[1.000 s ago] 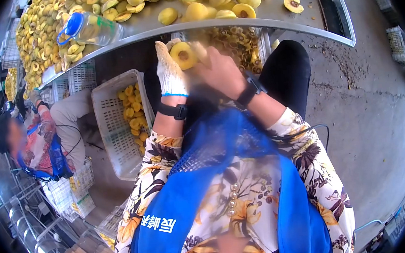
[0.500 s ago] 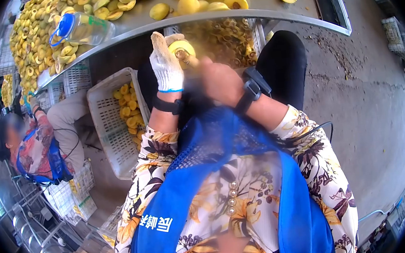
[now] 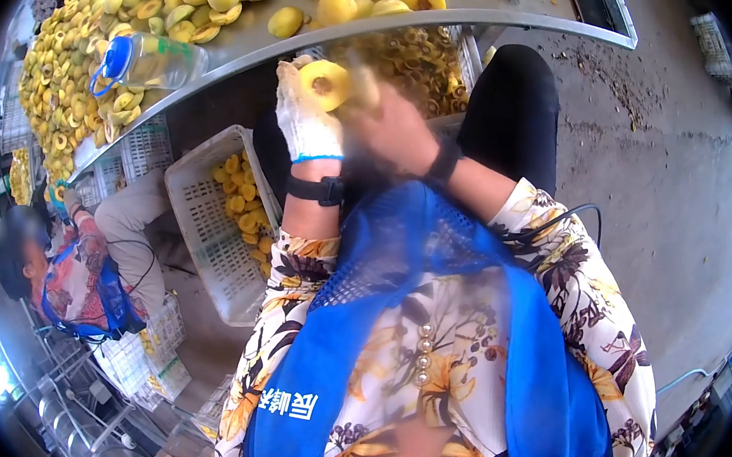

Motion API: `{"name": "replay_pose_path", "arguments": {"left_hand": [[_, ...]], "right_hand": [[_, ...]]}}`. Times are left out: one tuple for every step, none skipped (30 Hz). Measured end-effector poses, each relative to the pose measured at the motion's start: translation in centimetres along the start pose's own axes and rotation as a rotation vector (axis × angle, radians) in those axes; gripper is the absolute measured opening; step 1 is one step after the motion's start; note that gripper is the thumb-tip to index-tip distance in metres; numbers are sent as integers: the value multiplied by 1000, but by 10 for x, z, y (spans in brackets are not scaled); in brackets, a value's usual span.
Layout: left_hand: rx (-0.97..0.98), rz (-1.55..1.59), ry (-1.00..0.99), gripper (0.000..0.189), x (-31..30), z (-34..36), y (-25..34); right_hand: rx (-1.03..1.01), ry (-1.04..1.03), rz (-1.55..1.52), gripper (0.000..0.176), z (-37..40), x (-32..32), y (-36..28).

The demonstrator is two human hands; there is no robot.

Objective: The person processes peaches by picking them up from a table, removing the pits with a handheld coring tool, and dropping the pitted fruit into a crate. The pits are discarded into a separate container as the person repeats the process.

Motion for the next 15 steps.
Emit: {"name": "replay_pose_path", "arguments": {"left_hand": [[-50,65,-26,33,1,0,-2],[-99,129,-52,32,3,2,-2],[-202,158,-65,31,10,7,0],[-167,153,-120,31,16,10,-1],[-133,147,-174,32,22,14,-5],[-98,142,-228,33,25,16,-9],[-99,205,-337,36,30,19,-10],[-182,225,-372,36,30,19,-15],[-266,245,-403,35,31,22,-10],[-349,266,-429,35,31,26,-4],[-476,123,-485,41,29,33,1],[-307,-30,-457,42,22,28,2],[-133,-182,-429,45,16,23,-1],[-90,-273,-377,45,11,18,-5],[-52,-367,-322,47,10,16,-1]], "right_hand": [[62,36,-142,32,-4,-7,10],[123,73,-283,32,-7,-12,19],[88,99,-281,31,-8,-15,16],[43,118,-245,33,-12,-17,19],[-1,137,-208,34,-17,-17,25],[-46,155,-171,36,-20,-19,19],[-72,195,-72,39,-20,-28,12],[-30,138,-126,41,-24,-31,9],[-11,60,-37,40,-27,-36,-8],[11,-22,52,39,-27,-37,-18],[-171,-28,153,39,-29,-37,-27],[-356,-31,253,39,-33,-37,-35],[-546,-30,352,39,-33,-36,-45],[-504,6,329,38,-35,-40,-46],[-461,41,304,37,-37,-44,-48]]}}
Point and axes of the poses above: each hand's wrist, its own z-axis away from the middle knuckle, its own x-axis out of the palm, y = z × x, the point moved 7 cm from there along -z, towards the middle knuckle, and after that the axes turned 10 degrees about -z, right-handed, at the moved point
